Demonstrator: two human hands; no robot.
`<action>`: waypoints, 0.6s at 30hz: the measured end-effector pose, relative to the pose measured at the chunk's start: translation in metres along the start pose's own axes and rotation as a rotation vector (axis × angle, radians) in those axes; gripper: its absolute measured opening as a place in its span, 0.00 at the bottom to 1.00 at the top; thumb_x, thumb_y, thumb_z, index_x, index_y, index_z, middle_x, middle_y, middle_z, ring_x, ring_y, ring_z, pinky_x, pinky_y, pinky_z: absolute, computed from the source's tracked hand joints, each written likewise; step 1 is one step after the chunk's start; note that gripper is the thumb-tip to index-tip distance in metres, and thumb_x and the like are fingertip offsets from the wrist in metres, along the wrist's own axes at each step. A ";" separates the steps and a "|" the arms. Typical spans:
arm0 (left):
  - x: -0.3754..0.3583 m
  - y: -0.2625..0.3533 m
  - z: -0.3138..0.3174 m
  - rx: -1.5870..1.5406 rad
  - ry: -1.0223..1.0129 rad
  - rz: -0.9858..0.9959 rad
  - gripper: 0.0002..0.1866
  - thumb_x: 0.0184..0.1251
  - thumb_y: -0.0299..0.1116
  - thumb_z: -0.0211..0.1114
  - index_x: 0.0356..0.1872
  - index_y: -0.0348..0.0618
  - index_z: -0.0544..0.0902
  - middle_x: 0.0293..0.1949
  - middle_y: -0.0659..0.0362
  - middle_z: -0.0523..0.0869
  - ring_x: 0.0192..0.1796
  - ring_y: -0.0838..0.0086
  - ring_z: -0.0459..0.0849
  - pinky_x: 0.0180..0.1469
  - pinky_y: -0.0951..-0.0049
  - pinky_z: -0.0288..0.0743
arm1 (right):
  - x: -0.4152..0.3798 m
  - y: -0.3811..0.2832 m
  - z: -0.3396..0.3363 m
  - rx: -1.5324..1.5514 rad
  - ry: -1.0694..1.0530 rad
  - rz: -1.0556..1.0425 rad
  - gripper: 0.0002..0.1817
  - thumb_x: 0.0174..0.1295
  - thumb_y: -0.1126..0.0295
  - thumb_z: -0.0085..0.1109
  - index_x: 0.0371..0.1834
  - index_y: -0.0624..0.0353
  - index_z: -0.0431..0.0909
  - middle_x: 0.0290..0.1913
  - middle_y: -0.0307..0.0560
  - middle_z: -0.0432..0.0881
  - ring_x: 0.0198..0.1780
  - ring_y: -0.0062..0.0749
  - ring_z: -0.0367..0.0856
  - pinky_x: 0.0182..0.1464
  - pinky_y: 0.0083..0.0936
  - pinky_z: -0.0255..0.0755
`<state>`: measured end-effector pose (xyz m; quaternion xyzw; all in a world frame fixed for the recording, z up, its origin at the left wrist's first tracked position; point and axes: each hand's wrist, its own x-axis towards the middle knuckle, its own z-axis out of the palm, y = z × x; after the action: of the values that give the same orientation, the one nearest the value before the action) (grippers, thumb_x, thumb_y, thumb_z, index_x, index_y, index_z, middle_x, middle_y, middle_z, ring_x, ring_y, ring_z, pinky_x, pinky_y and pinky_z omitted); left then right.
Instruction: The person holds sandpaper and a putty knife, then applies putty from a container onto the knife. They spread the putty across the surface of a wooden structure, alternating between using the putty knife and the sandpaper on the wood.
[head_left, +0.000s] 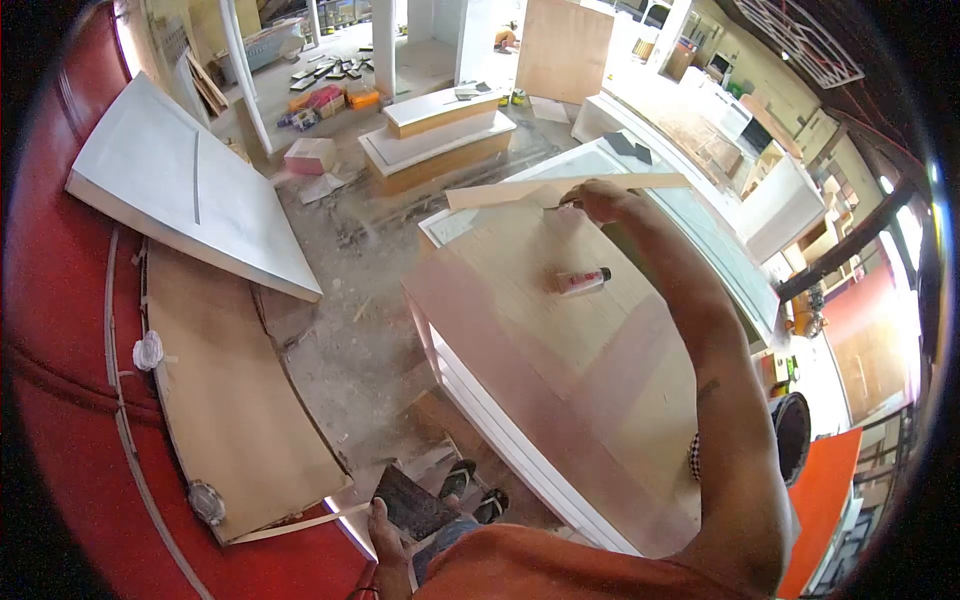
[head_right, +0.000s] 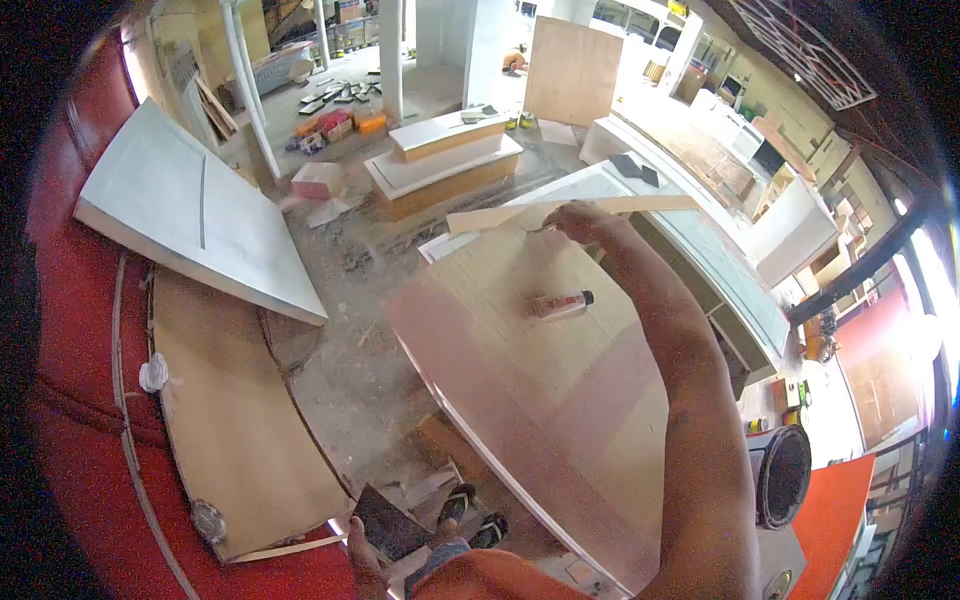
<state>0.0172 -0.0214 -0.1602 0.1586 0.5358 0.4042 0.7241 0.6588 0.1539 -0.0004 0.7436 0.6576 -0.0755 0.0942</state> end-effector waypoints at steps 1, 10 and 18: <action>-0.002 -0.001 0.002 -0.040 -0.078 -0.052 0.27 0.71 0.49 0.57 0.59 0.37 0.72 0.54 0.52 0.79 0.53 0.58 0.81 0.56 0.57 0.76 | 0.000 0.004 0.006 0.010 -0.005 0.002 0.17 0.66 0.73 0.50 0.56 0.47 0.80 0.53 0.50 0.82 0.55 0.47 0.79 0.56 0.42 0.72; -0.039 0.041 0.054 -0.173 -0.258 -0.027 0.36 0.66 0.55 0.61 0.67 0.41 0.66 0.64 0.50 0.71 0.64 0.55 0.71 0.65 0.51 0.66 | -0.050 -0.028 -0.018 0.098 -0.107 -0.047 0.15 0.67 0.69 0.50 0.54 0.52 0.82 0.49 0.50 0.85 0.48 0.47 0.82 0.54 0.38 0.73; -0.059 0.063 0.083 -0.263 -0.457 0.008 0.27 0.68 0.48 0.61 0.61 0.41 0.72 0.53 0.52 0.80 0.54 0.57 0.80 0.58 0.53 0.76 | -0.155 -0.115 -0.052 0.812 0.485 -0.027 0.20 0.73 0.66 0.44 0.63 0.65 0.71 0.60 0.53 0.77 0.63 0.41 0.74 0.65 0.31 0.67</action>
<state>0.0603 -0.0097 -0.0494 0.1524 0.3005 0.4268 0.8392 0.5252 0.0301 0.0816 0.7080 0.5874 -0.1518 -0.3613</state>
